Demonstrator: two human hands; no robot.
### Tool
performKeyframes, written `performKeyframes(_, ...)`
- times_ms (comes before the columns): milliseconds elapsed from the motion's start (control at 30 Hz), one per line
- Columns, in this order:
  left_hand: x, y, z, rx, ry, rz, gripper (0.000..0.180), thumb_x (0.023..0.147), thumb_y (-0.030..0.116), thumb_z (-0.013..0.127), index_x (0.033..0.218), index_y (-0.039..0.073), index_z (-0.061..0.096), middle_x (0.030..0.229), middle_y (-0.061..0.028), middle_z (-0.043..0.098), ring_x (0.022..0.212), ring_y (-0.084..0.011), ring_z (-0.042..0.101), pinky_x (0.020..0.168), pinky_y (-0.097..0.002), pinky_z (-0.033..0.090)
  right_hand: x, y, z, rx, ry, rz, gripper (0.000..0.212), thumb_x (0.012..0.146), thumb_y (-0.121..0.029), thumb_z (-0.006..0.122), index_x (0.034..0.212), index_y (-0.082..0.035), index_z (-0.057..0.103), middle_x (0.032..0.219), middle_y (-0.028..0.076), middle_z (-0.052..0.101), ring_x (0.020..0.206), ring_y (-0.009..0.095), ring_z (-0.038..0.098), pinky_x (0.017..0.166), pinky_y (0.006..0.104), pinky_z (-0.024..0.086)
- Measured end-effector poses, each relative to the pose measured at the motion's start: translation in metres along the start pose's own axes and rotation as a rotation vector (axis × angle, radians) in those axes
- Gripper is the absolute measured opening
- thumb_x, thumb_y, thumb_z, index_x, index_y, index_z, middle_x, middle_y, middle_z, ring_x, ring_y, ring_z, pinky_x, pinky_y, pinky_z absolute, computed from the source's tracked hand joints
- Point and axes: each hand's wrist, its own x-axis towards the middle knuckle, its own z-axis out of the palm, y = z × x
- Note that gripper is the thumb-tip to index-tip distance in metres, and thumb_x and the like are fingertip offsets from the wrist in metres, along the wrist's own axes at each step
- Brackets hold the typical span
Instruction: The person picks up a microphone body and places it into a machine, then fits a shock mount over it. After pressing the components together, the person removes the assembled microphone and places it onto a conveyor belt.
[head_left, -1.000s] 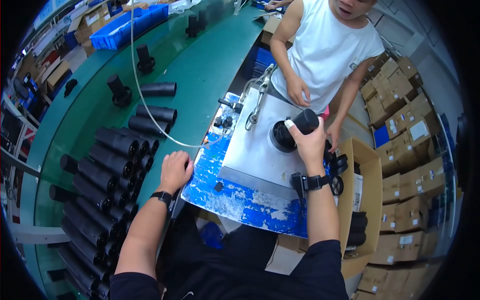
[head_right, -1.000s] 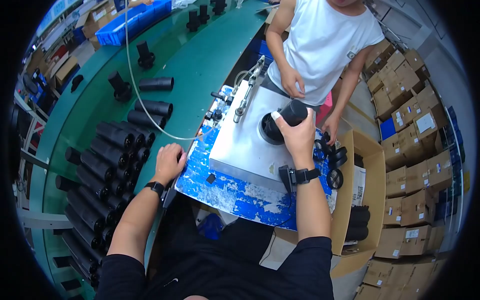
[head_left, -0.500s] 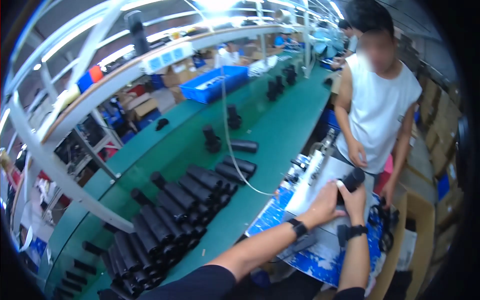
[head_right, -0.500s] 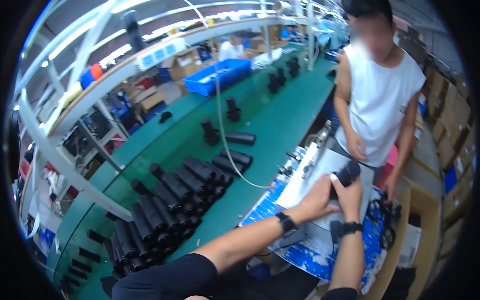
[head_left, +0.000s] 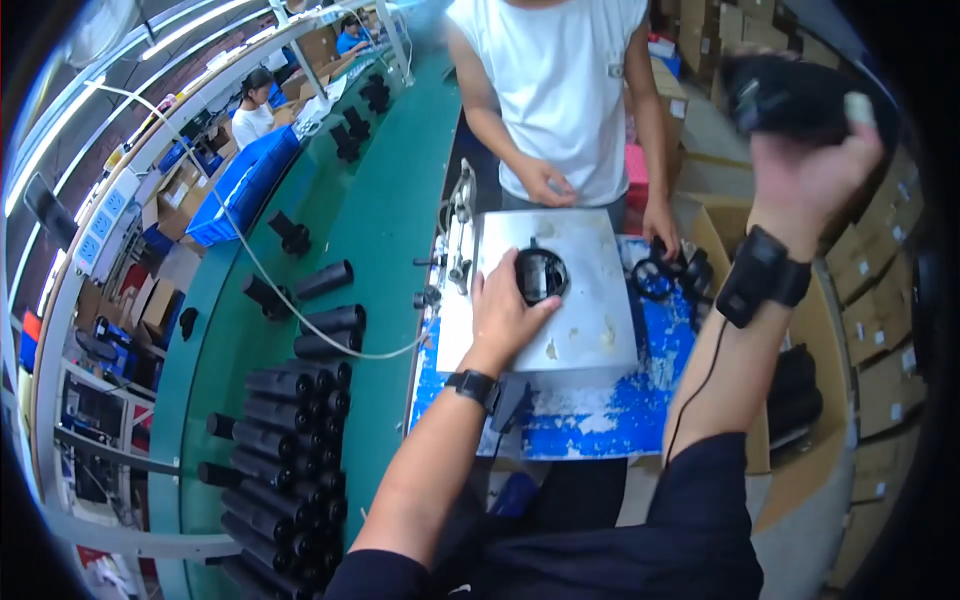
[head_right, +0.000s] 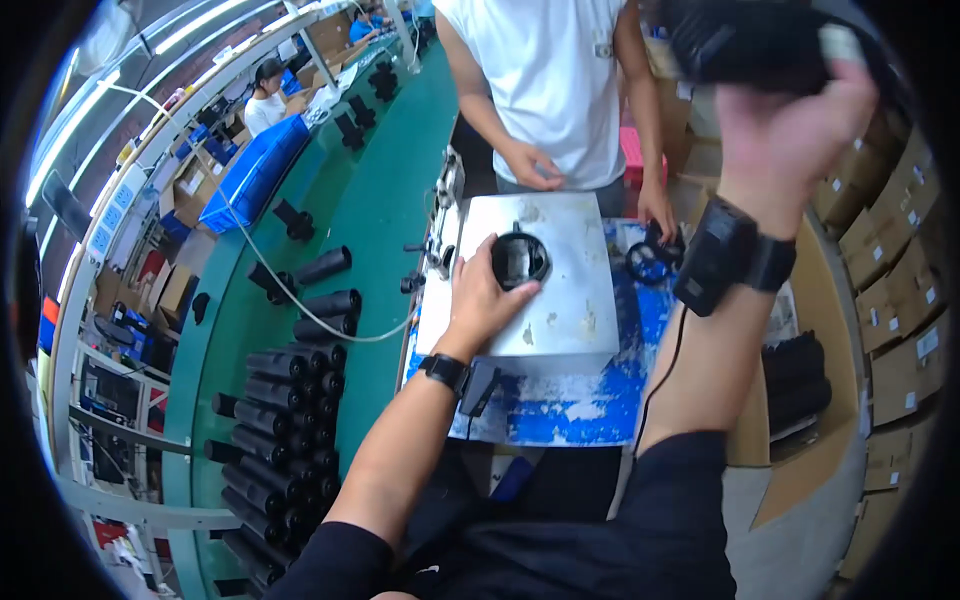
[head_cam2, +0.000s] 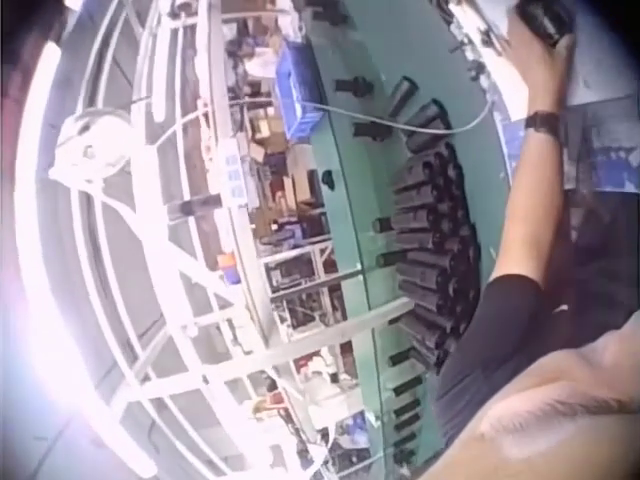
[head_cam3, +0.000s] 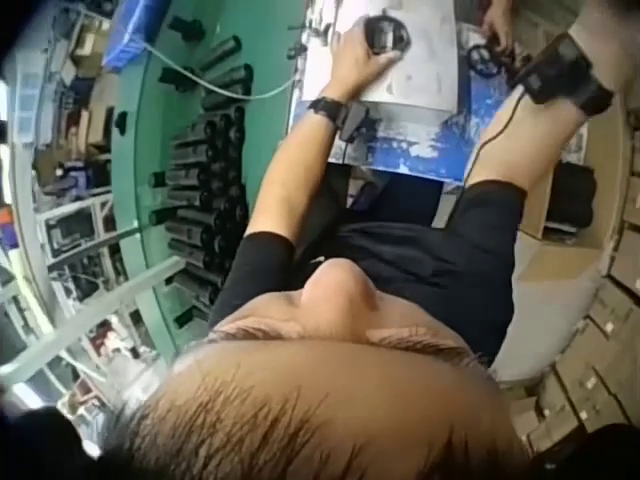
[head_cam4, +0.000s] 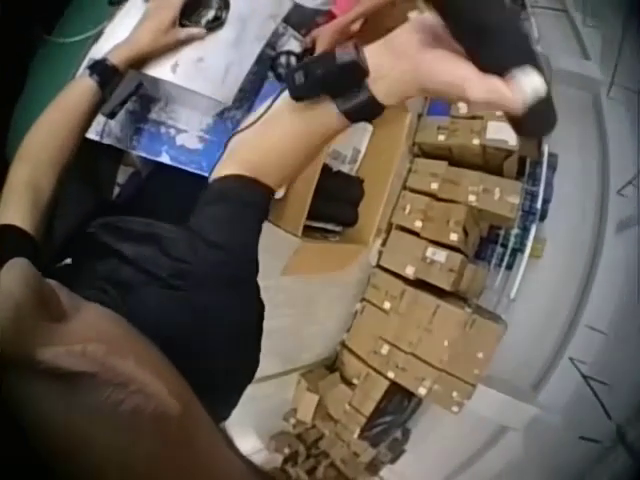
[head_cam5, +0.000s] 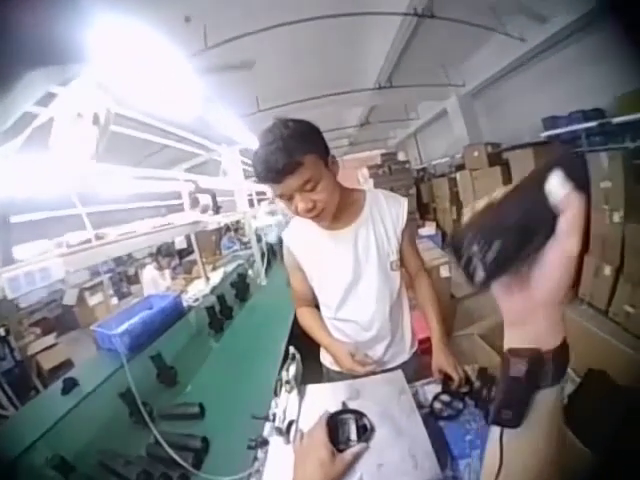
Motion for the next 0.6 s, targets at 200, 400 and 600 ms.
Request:
performKeyframes(200,-0.019,-0.026,-0.011,-0.149,-0.079,0.127,0.074,0.080,0.036,0.089,0.134,-0.002,0.055,0.144,-0.0242,0.055,0.133,-0.0428,0.053,0.118,-0.0525,0.036,-0.120,0.106,0.047,-0.589,-0.368,0.032,0.062,0.084,-0.013,0.078,0.138,0.004,0.054,0.125,0.018,0.066,0.120,0.026,0.064,0.108,0.0382,0.047)
performKeyframes(400,-0.012,-0.017,-0.010,-0.085,-0.063,0.088,0.045,0.086,0.033,0.084,0.114,0.000,0.069,0.137,-0.0199,0.057,0.128,-0.0407,0.055,0.108,-0.0472,0.046,-0.138,0.164,0.033,-0.552,-0.925,0.327,0.085,0.076,-0.022,0.084,0.148,0.002,0.046,0.126,0.020,0.067,0.113,0.024,0.067,0.100,0.0372,0.052)
performKeyframes(600,-0.006,-0.014,-0.012,-0.107,-0.059,0.020,0.034,0.085,0.030,0.084,0.109,0.008,0.072,0.134,-0.0181,0.057,0.127,-0.0382,0.055,0.109,-0.0464,0.043,-0.106,0.162,0.060,-0.677,-1.278,0.519,0.086,0.074,-0.028,0.081,0.148,0.000,0.047,0.123,0.021,0.068,0.109,0.027,0.069,0.095,0.0380,0.054)
